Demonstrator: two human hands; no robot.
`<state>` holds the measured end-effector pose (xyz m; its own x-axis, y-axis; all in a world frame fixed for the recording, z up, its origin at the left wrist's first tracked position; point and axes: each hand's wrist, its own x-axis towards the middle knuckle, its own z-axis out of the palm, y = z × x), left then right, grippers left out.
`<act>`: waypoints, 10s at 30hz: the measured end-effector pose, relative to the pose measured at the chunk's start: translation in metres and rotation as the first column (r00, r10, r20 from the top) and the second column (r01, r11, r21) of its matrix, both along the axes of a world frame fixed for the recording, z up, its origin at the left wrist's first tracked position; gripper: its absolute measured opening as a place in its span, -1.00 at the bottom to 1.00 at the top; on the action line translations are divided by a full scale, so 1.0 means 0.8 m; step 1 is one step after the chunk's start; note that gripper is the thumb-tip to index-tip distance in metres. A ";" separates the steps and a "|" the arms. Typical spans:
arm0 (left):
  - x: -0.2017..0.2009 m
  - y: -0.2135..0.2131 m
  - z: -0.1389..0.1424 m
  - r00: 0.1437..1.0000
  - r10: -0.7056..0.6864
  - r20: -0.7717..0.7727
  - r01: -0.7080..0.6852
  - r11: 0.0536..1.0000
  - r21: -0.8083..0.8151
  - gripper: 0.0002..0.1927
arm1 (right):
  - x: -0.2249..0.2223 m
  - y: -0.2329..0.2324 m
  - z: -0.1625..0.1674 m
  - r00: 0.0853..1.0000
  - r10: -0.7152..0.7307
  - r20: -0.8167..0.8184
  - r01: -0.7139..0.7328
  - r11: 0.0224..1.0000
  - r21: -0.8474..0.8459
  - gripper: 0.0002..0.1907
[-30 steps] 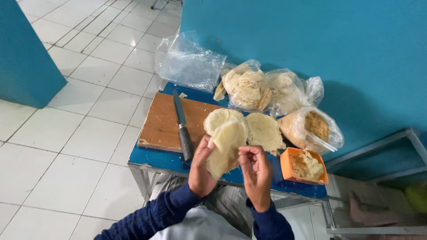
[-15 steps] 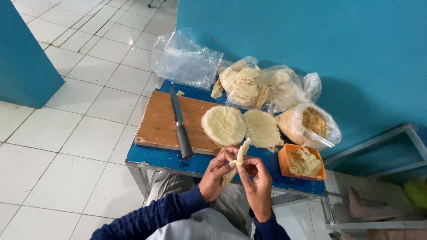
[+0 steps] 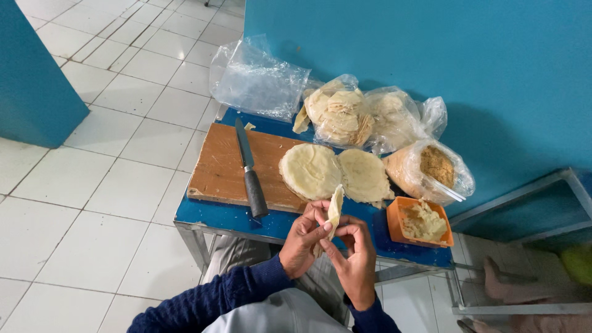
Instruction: The person sits at a low table and peels thin pastry wrapper sheets off round dough discs by hand, stretching each thin sheet free and stacking the separated sheets with a pile of finished wrappers. Near the end the person picks up a knife and begins cutting into a dough disc on the cutting board.
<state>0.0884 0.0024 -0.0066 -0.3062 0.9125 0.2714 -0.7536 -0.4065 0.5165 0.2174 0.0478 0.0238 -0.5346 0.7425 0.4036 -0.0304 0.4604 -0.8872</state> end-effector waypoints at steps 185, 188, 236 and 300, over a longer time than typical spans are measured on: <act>-0.021 -0.032 -0.002 0.999 -0.016 -0.040 0.010 0.990 -0.142 -0.87 | -0.011 0.008 0.004 0.975 0.171 -0.141 -0.217 0.863 -0.457 -0.86; -0.020 -0.030 -0.002 0.999 -0.009 -0.035 0.006 0.998 -0.069 -0.88 | -0.011 0.004 -0.001 0.987 0.157 -0.042 -0.162 0.933 -0.321 -0.88; -0.022 -0.021 0.001 0.802 0.324 -0.502 -0.403 0.914 -0.054 -0.67 | 0.012 0.048 -0.038 0.933 -0.034 -0.358 -0.235 0.697 -0.678 -0.79; -0.064 -0.042 0.047 0.980 0.171 0.100 -0.153 0.974 -0.168 -0.75 | 0.029 0.068 -0.098 0.734 -0.132 -0.667 -0.596 0.346 -0.724 -0.69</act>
